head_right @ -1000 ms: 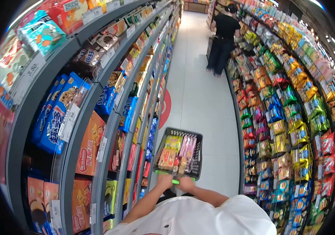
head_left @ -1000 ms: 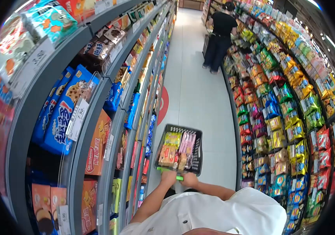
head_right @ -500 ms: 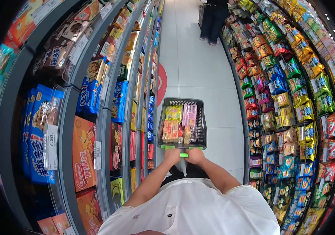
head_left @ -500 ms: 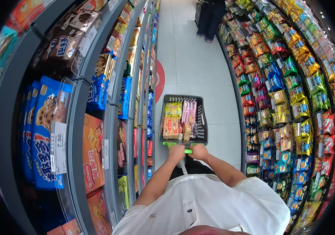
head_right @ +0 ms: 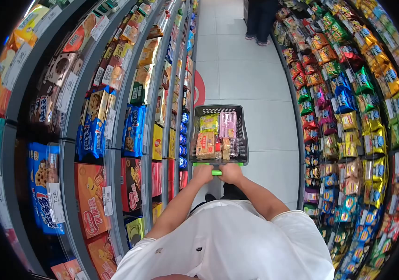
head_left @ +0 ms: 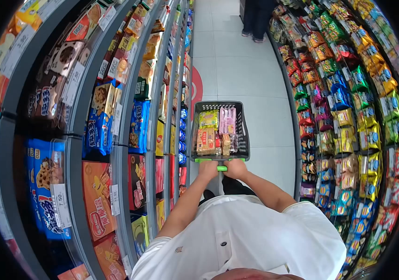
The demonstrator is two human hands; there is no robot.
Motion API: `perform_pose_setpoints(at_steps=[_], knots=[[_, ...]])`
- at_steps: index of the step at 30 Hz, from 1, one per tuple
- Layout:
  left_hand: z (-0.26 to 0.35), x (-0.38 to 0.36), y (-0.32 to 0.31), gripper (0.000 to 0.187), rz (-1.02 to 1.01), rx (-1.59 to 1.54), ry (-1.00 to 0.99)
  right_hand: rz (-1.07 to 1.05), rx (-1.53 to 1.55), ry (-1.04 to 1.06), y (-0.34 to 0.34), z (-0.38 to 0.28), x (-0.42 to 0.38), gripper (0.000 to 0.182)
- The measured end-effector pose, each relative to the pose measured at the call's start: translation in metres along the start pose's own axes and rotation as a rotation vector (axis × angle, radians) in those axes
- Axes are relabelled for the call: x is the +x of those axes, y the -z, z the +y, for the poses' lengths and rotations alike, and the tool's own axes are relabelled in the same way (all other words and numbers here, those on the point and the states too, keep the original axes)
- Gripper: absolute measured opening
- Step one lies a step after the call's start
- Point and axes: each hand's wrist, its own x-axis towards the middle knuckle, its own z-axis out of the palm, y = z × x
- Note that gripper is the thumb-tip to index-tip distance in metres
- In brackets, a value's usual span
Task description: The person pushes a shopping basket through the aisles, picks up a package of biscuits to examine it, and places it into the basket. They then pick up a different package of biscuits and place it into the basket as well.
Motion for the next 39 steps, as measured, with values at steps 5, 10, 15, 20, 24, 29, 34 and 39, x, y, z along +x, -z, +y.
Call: perform_pose_setpoints(at_steps=[5, 10, 15, 20, 24, 29, 34, 39], knots=[[0.002, 0.027, 0.020, 0.016, -0.063, 0.067, 0.038, 0.055, 0.041, 0.060, 0.016, 0.019, 0.026, 0.024], [0.012, 0.053, 0.038, 0.014, -0.092, 0.087, 0.085, 0.071, 0.072, 0.095, 0.030, 0.036, 0.050, 0.024], [0.014, 0.081, 0.051, 0.019, -0.128, 0.116, 0.159, 0.097, 0.140, 0.150, 0.037, 0.055, 0.074, 0.022], [0.014, 0.105, 0.065, 0.021, -0.186, 0.119, 0.186, 0.036, 0.115, 0.147, 0.054, 0.065, 0.098, 0.018], [0.012, 0.121, 0.076, 0.023, -0.170, 0.100, 0.203, 0.047, 0.123, 0.138, 0.069, 0.068, 0.115, 0.018], [-0.004, 0.151, 0.072, 0.021, -0.131, 0.115, 0.160, 0.038, 0.084, 0.128, 0.083, 0.076, 0.141, 0.021], [0.000, 0.178, 0.103, 0.019, -0.155, 0.106, 0.204, 0.065, 0.066, 0.146, 0.090, 0.087, 0.174, 0.024], [-0.008, 0.211, 0.123, 0.017, -0.154, 0.093, 0.157, 0.064, 0.040, 0.104, 0.115, 0.093, 0.206, 0.026]])
